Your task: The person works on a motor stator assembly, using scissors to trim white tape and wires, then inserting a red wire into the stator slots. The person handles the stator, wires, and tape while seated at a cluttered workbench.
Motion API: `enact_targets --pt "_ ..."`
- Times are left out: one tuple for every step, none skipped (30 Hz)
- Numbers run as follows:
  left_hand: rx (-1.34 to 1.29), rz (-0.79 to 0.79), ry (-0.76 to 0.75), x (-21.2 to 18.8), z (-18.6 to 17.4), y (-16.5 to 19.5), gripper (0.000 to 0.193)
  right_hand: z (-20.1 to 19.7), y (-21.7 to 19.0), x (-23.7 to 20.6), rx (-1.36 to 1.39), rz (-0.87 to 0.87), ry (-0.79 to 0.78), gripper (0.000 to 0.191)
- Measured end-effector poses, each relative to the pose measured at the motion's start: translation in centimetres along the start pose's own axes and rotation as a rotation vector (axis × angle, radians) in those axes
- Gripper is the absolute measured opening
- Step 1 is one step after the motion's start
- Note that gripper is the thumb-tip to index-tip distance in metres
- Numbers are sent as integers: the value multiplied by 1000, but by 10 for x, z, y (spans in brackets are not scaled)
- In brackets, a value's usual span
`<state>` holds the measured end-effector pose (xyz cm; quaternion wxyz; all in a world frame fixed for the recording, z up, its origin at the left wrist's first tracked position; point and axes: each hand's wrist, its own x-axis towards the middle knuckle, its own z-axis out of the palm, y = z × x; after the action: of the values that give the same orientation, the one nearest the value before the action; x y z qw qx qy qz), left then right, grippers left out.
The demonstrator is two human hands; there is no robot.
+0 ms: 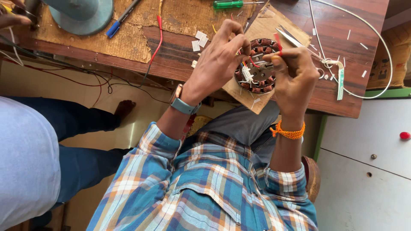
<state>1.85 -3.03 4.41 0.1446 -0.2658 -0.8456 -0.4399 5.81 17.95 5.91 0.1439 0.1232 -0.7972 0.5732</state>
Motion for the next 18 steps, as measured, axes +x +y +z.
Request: enact_targets --pt "28 50 -2 6 -2 0 18 -4 4 -2 96 57 9 20" --pt "57 102 -3 12 -3 1 18 -10 8 -1 192 110 16 21" --pt "81 102 -8 17 -5 1 14 -15 13 2 322 148 -11 24" --pt "104 104 -19 22 -8 1 11 -20 17 9 453 189 -34 29" --pt "125 105 -32 26 -9 2 10 -23 21 16 584 229 -55 33" --pt "142 138 -35 30 -10 3 8 -26 25 25 495 293 -131 30" --pt "160 177 -30 35 -11 3 7 -29 29 37 401 348 -206 28" --pt "178 218 -18 40 -10 4 6 -32 31 48 301 400 -283 27" --pt "183 203 -36 45 -8 6 6 -33 34 59 219 307 -392 28" --pt "188 182 -54 49 -5 8 7 -33 36 66 137 216 -504 30" --pt "197 157 -72 51 -2 10 9 -32 39 70 56 125 -618 32" --pt "196 149 -53 51 1 12 10 -30 41 72 -9 99 -595 28" --pt "198 140 -36 48 4 13 11 -28 43 71 -70 73 -572 24" --pt "200 132 -20 45 6 14 12 -25 46 69 -129 48 -546 21" --pt "182 23 -17 39 7 14 16 -22 49 64 -116 9 -478 20" --pt "163 -90 -13 32 9 13 20 -18 52 58 -103 -29 -414 19" --pt "141 -200 -8 25 11 12 25 -15 55 51 -90 -68 -348 19" --pt "220 -313 -51 18 11 8 32 -12 58 45 9 -12 -297 18"
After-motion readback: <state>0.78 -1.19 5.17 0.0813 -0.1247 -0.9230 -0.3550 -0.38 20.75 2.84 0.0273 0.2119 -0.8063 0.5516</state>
